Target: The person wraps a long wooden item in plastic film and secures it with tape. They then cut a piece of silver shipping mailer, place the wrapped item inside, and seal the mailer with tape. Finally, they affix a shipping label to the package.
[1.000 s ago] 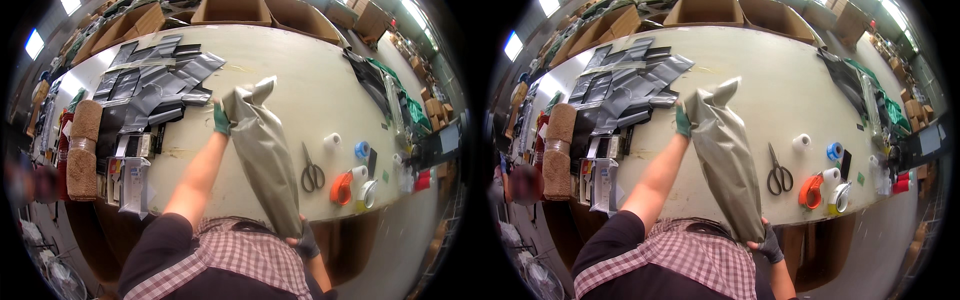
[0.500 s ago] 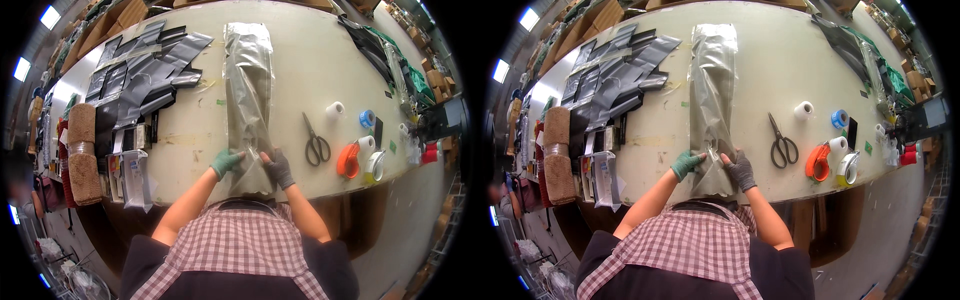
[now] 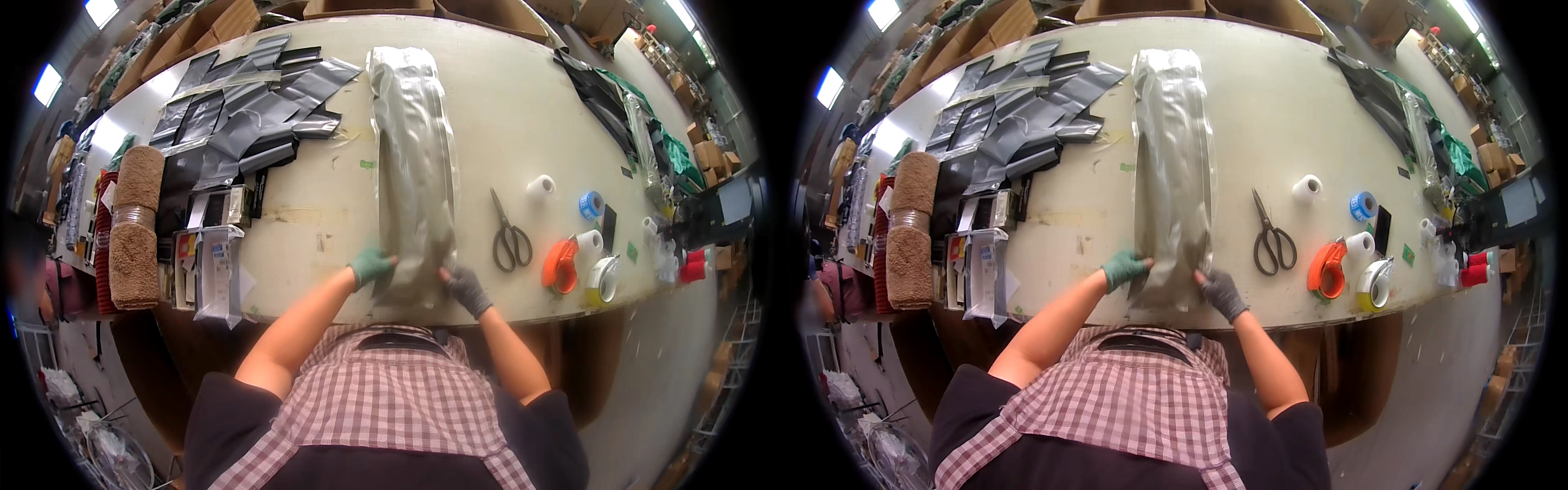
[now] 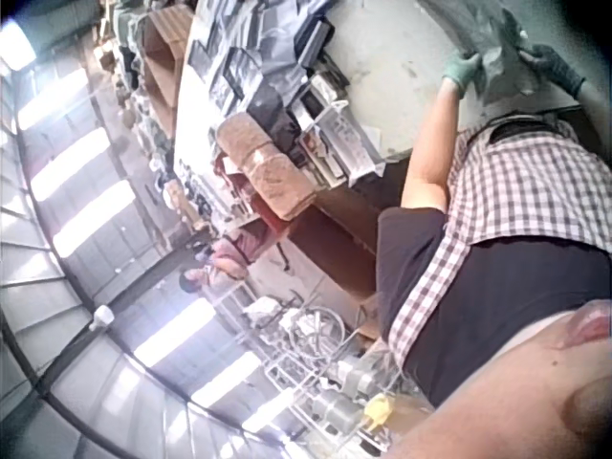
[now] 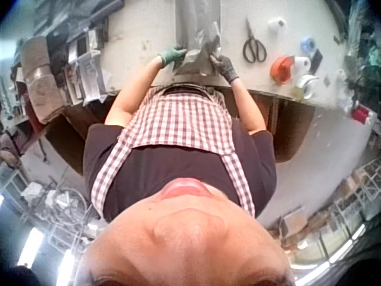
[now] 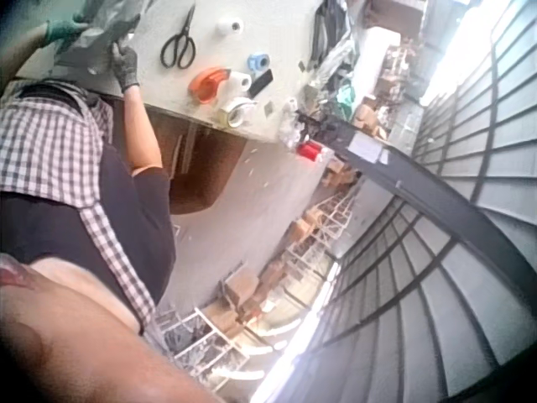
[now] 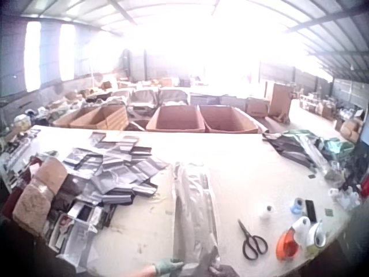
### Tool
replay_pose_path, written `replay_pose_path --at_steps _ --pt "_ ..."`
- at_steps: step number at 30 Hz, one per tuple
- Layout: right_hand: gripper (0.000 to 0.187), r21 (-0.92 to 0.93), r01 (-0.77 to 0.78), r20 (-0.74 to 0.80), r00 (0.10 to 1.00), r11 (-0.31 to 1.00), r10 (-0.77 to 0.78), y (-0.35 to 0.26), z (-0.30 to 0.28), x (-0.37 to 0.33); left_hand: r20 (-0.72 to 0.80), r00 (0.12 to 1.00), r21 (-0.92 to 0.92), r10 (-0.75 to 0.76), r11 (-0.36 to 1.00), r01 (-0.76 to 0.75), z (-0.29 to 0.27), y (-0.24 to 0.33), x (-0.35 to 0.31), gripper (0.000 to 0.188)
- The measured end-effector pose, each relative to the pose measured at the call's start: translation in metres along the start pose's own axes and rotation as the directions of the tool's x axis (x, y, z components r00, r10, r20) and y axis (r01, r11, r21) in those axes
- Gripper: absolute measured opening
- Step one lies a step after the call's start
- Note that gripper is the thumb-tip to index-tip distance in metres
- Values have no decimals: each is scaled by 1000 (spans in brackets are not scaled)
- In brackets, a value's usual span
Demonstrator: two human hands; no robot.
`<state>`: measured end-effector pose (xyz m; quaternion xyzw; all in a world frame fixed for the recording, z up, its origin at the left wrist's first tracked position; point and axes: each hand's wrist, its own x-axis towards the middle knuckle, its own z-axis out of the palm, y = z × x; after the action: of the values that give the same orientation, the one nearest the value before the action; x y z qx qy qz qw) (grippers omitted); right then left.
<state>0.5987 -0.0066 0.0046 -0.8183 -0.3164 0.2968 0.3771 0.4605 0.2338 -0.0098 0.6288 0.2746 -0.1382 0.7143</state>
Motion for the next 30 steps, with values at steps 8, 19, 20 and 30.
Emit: replay_pose_path --at_steps 8,19,20,30 --pt "39 86 98 -45 995 992 -94 -31 4 31 -76 990 -98 115 988 -122 20 30 29 43" --pt "38 342 -268 377 917 901 129 -18 -32 -12 -122 992 -4 -12 1000 12 -10 9 -17 21" --pt "39 200 -232 398 907 952 137 1 -29 -22 -36 996 -31 -81 996 80 -16 1 -31 23" --pt "22 521 -13 -209 968 853 143 -38 -33 -68 103 627 912 772 178 -369 31 57 -99 61"
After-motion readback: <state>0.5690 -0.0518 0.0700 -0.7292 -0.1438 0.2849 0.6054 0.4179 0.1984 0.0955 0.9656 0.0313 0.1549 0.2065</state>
